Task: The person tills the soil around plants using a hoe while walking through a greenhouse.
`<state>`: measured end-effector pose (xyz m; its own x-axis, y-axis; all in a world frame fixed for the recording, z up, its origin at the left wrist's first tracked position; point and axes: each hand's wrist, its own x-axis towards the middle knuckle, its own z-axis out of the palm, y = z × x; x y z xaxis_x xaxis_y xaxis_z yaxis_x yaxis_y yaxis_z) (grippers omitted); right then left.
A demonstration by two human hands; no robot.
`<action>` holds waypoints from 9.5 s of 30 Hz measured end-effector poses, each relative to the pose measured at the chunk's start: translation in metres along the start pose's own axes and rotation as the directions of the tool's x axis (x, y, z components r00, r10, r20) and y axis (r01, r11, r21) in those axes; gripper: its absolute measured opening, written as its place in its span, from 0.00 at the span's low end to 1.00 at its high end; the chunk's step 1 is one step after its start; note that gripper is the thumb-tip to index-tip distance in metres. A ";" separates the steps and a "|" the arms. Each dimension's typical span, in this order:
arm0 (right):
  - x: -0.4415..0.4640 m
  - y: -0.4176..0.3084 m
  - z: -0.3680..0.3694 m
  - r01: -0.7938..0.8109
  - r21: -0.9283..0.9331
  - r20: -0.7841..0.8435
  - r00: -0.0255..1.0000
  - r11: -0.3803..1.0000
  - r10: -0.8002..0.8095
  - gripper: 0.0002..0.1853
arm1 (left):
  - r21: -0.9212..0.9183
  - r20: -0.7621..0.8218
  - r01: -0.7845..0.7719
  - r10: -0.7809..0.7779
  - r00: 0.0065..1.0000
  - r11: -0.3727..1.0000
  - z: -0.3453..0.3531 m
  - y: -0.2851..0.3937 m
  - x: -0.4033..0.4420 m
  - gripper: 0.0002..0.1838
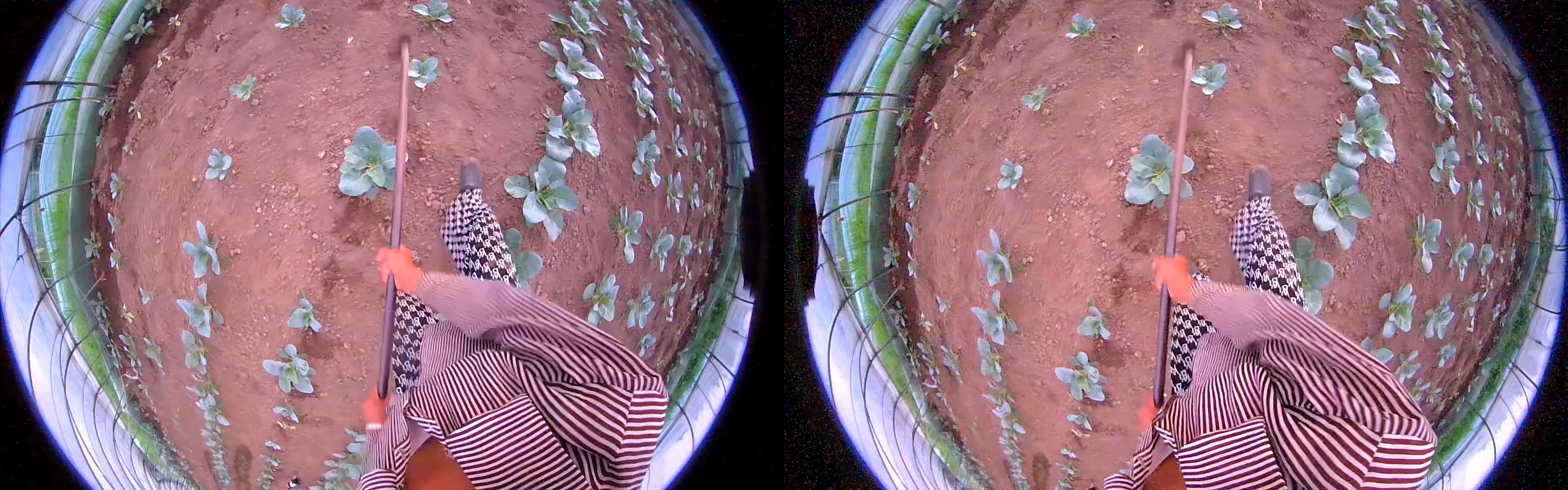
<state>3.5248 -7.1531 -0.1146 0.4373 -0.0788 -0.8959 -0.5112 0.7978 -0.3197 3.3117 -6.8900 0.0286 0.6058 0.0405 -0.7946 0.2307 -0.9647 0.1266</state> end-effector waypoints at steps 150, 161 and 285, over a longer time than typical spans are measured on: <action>0.198 -0.622 -0.177 -0.050 -0.023 -0.034 0.998 0.998 0.049 0.12 | -0.104 0.215 0.187 -0.162 0.963 0.977 -0.140 0.763 0.135 0.21; 0.267 -0.957 -0.149 0.445 -0.269 0.073 0.894 0.854 -0.442 0.10 | -0.259 -0.156 -0.194 0.157 0.975 0.946 -0.129 0.969 0.281 0.11; 0.465 -1.686 -0.445 0.063 -0.196 -0.115 0.990 0.979 -0.087 0.07 | -0.270 0.027 -0.032 0.041 0.999 0.962 -0.169 1.835 0.343 0.15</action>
<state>4.2607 -8.8004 -0.1294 0.3923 -0.2160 -0.8941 -0.6174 0.6587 -0.4300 4.0717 -8.6028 0.0893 0.5937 -0.0057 -0.8047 0.4086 -0.8593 0.3076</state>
